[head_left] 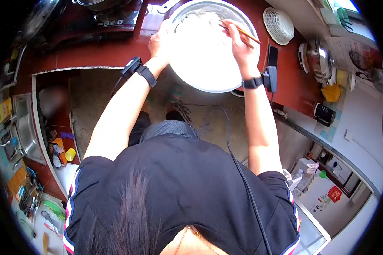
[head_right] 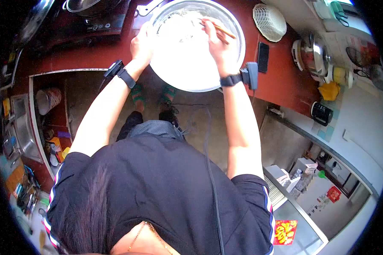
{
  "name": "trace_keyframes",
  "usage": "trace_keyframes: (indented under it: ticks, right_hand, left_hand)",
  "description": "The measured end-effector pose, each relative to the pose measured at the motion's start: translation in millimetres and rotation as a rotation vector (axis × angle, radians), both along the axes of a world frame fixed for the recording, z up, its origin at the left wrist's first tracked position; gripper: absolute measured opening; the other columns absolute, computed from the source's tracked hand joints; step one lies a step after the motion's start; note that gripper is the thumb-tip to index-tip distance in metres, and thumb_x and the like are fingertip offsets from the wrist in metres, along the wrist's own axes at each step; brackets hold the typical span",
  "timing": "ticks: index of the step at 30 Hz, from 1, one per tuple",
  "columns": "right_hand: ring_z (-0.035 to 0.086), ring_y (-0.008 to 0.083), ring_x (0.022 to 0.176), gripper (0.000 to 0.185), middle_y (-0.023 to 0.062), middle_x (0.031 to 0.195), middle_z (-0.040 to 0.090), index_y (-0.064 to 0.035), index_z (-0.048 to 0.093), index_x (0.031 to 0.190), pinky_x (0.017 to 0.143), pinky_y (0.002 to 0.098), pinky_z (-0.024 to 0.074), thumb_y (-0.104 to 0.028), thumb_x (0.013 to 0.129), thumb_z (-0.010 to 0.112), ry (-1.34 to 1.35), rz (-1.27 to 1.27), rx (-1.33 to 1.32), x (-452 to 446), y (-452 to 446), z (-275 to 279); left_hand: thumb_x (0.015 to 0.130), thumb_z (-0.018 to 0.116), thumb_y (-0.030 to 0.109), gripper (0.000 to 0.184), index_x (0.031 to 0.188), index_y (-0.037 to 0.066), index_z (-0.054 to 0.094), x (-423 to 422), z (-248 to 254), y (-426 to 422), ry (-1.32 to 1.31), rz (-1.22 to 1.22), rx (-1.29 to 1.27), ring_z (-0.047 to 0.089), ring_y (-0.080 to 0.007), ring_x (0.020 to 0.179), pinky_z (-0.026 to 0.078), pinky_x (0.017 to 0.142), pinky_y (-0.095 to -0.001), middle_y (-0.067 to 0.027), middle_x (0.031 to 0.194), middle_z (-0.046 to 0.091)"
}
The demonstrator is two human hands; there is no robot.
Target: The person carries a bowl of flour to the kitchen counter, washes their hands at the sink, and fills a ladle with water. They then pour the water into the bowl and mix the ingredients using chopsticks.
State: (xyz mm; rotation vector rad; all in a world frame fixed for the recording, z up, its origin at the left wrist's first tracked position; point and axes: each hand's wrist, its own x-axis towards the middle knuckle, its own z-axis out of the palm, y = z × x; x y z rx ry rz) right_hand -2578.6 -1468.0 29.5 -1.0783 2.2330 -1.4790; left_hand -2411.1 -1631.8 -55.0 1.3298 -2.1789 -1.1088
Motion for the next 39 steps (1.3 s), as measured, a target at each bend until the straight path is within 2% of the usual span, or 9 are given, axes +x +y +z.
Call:
trace_keyframes:
  ticks: [2, 5, 8, 13, 20, 23, 26, 32, 39]
  right_hand:
    - [0.074, 0.0123, 0.089, 0.025, 0.005, 0.096, 0.078, -0.0145, 0.076, 0.114, 0.075, 0.0261, 0.0553, -0.03, 0.102, 0.06, 0.056, 0.041, -0.009, 3.5, -24.0, -20.5]
    - [0.073, 0.0148, 0.077, 0.027, 0.0037, 0.09, 0.078, -0.0128, 0.077, 0.11, 0.072, 0.0295, 0.0556, -0.031, 0.101, 0.06, 0.427, -0.036, 0.535, 66.5, -39.4, 22.0]
    - [0.072, 0.0201, 0.093, 0.025, 0.007, 0.106, 0.075, -0.0123, 0.074, 0.116, 0.082, 0.0307, 0.0545, -0.026, 0.1, 0.06, 0.962, 0.188, 0.419, 64.1, 13.2, -18.1]
    - [0.07, 0.0144, 0.098, 0.021, 0.0096, 0.107, 0.075, -0.0014, 0.071, 0.116, 0.088, 0.0299, 0.0555, -0.011, 0.1, 0.061, -0.196, 0.116, 0.283, 68.2, 63.4, 7.4]
    - [0.069, 0.0134, 0.096, 0.026, 0.007, 0.106, 0.075, -0.0066, 0.074, 0.116, 0.085, 0.0296, 0.0539, -0.023, 0.101, 0.061, -0.22, 0.128, 0.346, 106.0, 67.1, 23.3]
    - [0.073, 0.0174, 0.093, 0.017, 0.0077, 0.104, 0.076, -0.0106, 0.076, 0.109, 0.079, 0.0293, 0.0563, -0.017, 0.095, 0.068, 0.563, 0.293, 0.272, 108.2, 45.8, -4.3]
    - [0.074, 0.0173, 0.088, 0.019, 0.0062, 0.103, 0.076, -0.0124, 0.075, 0.112, 0.078, 0.0293, 0.0565, -0.018, 0.095, 0.068, 0.658, 0.112, 0.301, 65.9, 35.7, -32.1]
    - [0.072, 0.018, 0.094, 0.021, 0.0126, 0.105, 0.075, 0.0019, 0.071, 0.115, 0.08, 0.0296, 0.0589, -0.008, 0.099, 0.062, -0.014, 0.006, 0.032, 14.7, 53.2, -35.8]
    - [0.071, 0.0173, 0.098, 0.022, 0.0097, 0.105, 0.075, 0.0024, 0.07, 0.113, 0.084, 0.0274, 0.0556, -0.012, 0.101, 0.06, -0.095, -0.137, -0.055, -20.8, 24.3, -21.5]
  left_hand:
    - [0.103, 0.042, 0.045, 0.042, 0.13, 0.019, 0.06, -0.4, 2.1, 0.2, -0.008, 0.011, 0.0, 0.067, -0.045, 0.098, 0.053, 0.085, -0.0524, -0.0238, 0.103, 0.07]
    - [0.103, 0.042, 0.045, 0.042, 0.131, 0.019, 0.06, 1.7, -5.4, -0.7, 0.0, 0.003, -0.03, 0.067, -0.045, 0.099, 0.053, 0.085, -0.0524, -0.0242, 0.103, 0.07]
    - [0.103, 0.042, 0.045, 0.042, 0.131, 0.019, 0.059, 2.4, -4.8, -1.7, -0.014, -0.007, -0.007, 0.067, -0.0453, 0.098, 0.053, 0.084, -0.0528, -0.0246, 0.102, 0.071]
    - [0.104, 0.038, 0.042, 0.032, 0.126, 0.023, 0.053, 1.8, -2.7, -0.4, 0.0, -0.022, 0.0, 0.067, -0.0476, 0.093, 0.052, 0.08, -0.0571, -0.0248, 0.095, 0.071]
    - [0.102, 0.044, 0.045, 0.04, 0.131, 0.021, 0.057, 0.9, -4.0, 0.8, 0.018, 0.0, -0.028, 0.068, -0.0456, 0.093, 0.054, 0.081, -0.054, -0.025, 0.097, 0.071]
    - [0.103, 0.041, 0.043, 0.035, 0.128, 0.022, 0.054, 0.4, -4.2, 0.4, 0.008, -0.012, -0.029, 0.067, -0.0474, 0.092, 0.052, 0.079, -0.0567, -0.0256, 0.095, 0.07]
    - [0.103, 0.04, 0.042, 0.033, 0.126, 0.022, 0.052, 1.0, 1.0, 0.6, -0.002, -0.019, -0.033, 0.066, -0.0488, 0.091, 0.05, 0.077, -0.0586, -0.0262, 0.093, 0.07]
    - [0.103, 0.04, 0.04, 0.032, 0.126, 0.021, 0.052, 0.9, 3.8, 3.3, -0.014, -0.034, -0.033, 0.067, -0.0484, 0.09, 0.05, 0.077, -0.0591, -0.0257, 0.092, 0.07]
    - [0.103, 0.041, 0.039, 0.031, 0.126, 0.021, 0.052, 1.4, 3.8, 2.4, -0.023, -0.034, -0.045, 0.067, -0.0479, 0.09, 0.05, 0.076, -0.0584, -0.0248, 0.091, 0.07]
